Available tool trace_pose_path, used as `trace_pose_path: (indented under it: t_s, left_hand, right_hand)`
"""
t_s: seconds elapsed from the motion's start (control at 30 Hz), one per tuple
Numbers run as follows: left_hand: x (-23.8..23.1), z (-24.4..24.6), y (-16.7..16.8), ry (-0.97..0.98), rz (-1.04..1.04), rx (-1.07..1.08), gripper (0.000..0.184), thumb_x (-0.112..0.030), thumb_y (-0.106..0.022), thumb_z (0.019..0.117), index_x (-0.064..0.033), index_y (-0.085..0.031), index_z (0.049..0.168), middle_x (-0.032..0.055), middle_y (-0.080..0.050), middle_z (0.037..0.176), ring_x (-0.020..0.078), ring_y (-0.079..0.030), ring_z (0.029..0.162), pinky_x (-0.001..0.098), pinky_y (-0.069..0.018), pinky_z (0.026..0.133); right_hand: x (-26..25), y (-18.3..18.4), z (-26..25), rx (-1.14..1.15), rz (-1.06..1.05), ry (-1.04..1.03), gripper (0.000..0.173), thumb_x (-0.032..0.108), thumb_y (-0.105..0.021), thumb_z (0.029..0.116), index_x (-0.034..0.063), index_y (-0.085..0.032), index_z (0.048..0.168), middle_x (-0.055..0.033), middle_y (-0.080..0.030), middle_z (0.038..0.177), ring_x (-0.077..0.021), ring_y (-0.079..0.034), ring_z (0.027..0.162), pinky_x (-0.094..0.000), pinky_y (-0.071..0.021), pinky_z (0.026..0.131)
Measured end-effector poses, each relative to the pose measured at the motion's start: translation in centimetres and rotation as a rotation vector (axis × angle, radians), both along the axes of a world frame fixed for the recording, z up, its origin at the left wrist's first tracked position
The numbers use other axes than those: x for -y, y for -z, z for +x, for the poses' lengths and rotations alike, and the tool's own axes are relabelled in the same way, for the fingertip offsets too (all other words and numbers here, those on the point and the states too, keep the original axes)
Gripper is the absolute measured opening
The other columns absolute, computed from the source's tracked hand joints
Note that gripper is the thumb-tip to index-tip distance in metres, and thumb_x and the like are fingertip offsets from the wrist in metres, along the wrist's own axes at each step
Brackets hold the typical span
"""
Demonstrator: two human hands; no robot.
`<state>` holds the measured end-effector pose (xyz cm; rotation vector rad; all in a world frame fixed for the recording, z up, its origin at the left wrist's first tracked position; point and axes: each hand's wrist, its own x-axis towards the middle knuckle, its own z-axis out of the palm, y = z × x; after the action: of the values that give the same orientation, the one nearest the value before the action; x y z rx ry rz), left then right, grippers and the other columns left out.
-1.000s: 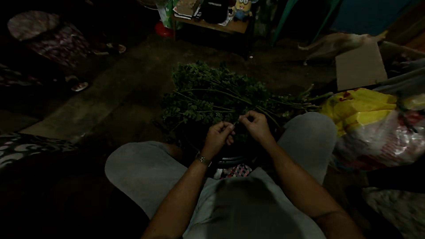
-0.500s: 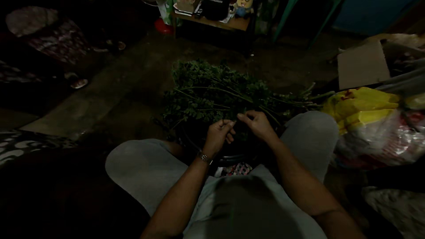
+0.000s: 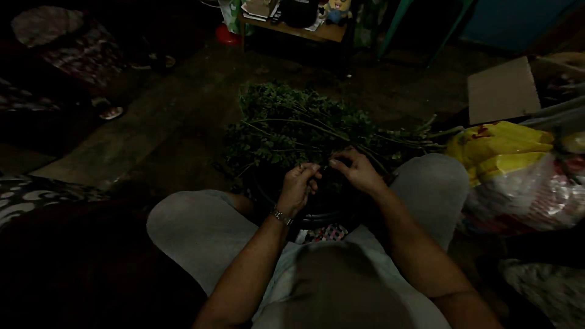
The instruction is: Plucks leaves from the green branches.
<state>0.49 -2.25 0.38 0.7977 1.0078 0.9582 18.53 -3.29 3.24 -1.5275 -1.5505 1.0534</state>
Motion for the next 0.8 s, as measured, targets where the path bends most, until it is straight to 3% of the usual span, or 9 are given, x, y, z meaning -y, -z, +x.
trace_pose_path:
  t_s: [0.1, 0.23, 0.4, 0.5, 0.57, 0.67, 0.73, 0.8]
  left_hand:
    - [0.1, 0.0, -0.1, 0.018, -0.023, 0.007, 0.015, -0.005, -0.050, 0.1056, 0.0007, -0.063, 0.103, 0.0038, -0.065, 0.076, 0.0036, -0.053, 0.050, 0.0149, -0.0460, 0.048]
    - [0.1, 0.1, -0.1, 0.021, -0.065, 0.023, 0.014, -0.004, -0.050, 0.1051, 0.0009, -0.062, 0.102, 0.0040, -0.064, 0.074, 0.0030, -0.051, 0.049, 0.0141, -0.0442, 0.046]
    - [-0.2, 0.1, 0.0, 0.013, -0.131, 0.055, 0.015, -0.007, -0.048, 0.1063, -0.0011, -0.061, 0.102, 0.0025, -0.061, 0.073, 0.0021, -0.047, 0.048, 0.0143, -0.0419, 0.045]
    - [-0.2, 0.1, 0.1, 0.008, -0.131, 0.070, 0.014, -0.006, -0.048, 0.1051, -0.0018, -0.061, 0.101, 0.0020, -0.062, 0.074, 0.0022, -0.047, 0.048, 0.0144, -0.0414, 0.045]
    - [-0.2, 0.1, 0.1, 0.001, -0.137, 0.073, 0.014, -0.006, -0.048, 0.1051, -0.0014, -0.061, 0.102, 0.0021, -0.062, 0.074, 0.0023, -0.047, 0.048, 0.0144, -0.0410, 0.045]
    - [-0.2, 0.1, 0.0, -0.005, -0.147, 0.076, 0.015, -0.005, -0.048, 0.1050, -0.0009, -0.062, 0.101, 0.0022, -0.061, 0.073, 0.0024, -0.047, 0.048, 0.0139, -0.0408, 0.045]
    - [-0.2, 0.2, 0.0, 0.005, -0.149, 0.081, 0.015, -0.005, -0.048, 0.1049, -0.0013, -0.062, 0.099, 0.0020, -0.060, 0.072, 0.0024, -0.046, 0.048, 0.0137, -0.0404, 0.044]
    - [-0.2, 0.2, 0.0, 0.012, -0.156, 0.092, 0.015, -0.006, -0.048, 0.1050, -0.0019, -0.061, 0.099, 0.0020, -0.061, 0.072, 0.0022, -0.046, 0.047, 0.0137, -0.0402, 0.044]
  right_hand:
    - [0.0, 0.3, -0.5, -0.010, 0.000, 0.009, 0.019, 0.015, -0.069, 0.0985, 0.0004, -0.072, 0.109, -0.0191, -0.063, 0.118, -0.0256, -0.061, 0.109, -0.0405, -0.0523, 0.093]
    - [0.0, 0.2, -1.1, 0.010, -0.046, 0.091, 0.022, 0.017, -0.063, 0.1028, -0.0040, -0.070, 0.104, -0.0200, -0.064, 0.112, -0.0267, -0.060, 0.106, -0.0418, -0.0501, 0.093]
    - [-0.3, 0.1, -1.0, 0.100, -0.094, 0.137, 0.028, 0.018, -0.054, 0.1072, -0.0071, -0.066, 0.107, -0.0235, -0.061, 0.119, -0.0320, -0.061, 0.109, -0.0481, -0.0498, 0.095]
    - [-0.3, 0.1, -1.0, 0.079, -0.134, 0.110, 0.034, 0.025, -0.051, 0.1089, -0.0050, -0.067, 0.110, -0.0219, -0.062, 0.115, -0.0299, -0.062, 0.104, -0.0469, -0.0502, 0.092]
    - [-0.1, -0.1, -1.0, 0.044, -0.156, 0.064, 0.038, 0.030, -0.053, 0.1081, -0.0048, -0.067, 0.115, -0.0228, -0.063, 0.118, -0.0303, -0.062, 0.106, -0.0478, -0.0503, 0.094]
    - [-0.2, 0.2, -1.3, 0.012, -0.144, 0.053, 0.029, 0.023, -0.059, 0.1054, -0.0033, -0.067, 0.114, -0.0213, -0.063, 0.120, -0.0284, -0.061, 0.109, -0.0444, -0.0505, 0.096]
    - [-0.2, 0.1, -1.5, -0.003, -0.156, 0.076, 0.029, 0.019, -0.059, 0.1051, -0.0059, -0.066, 0.119, -0.0254, -0.059, 0.134, -0.0332, -0.054, 0.130, -0.0463, -0.0435, 0.109]
    - [-0.1, -0.1, -1.7, 0.003, -0.175, 0.129, 0.030, 0.017, -0.057, 0.1057, -0.0063, -0.063, 0.123, -0.0251, -0.059, 0.134, -0.0324, -0.056, 0.127, -0.0460, -0.0450, 0.107]
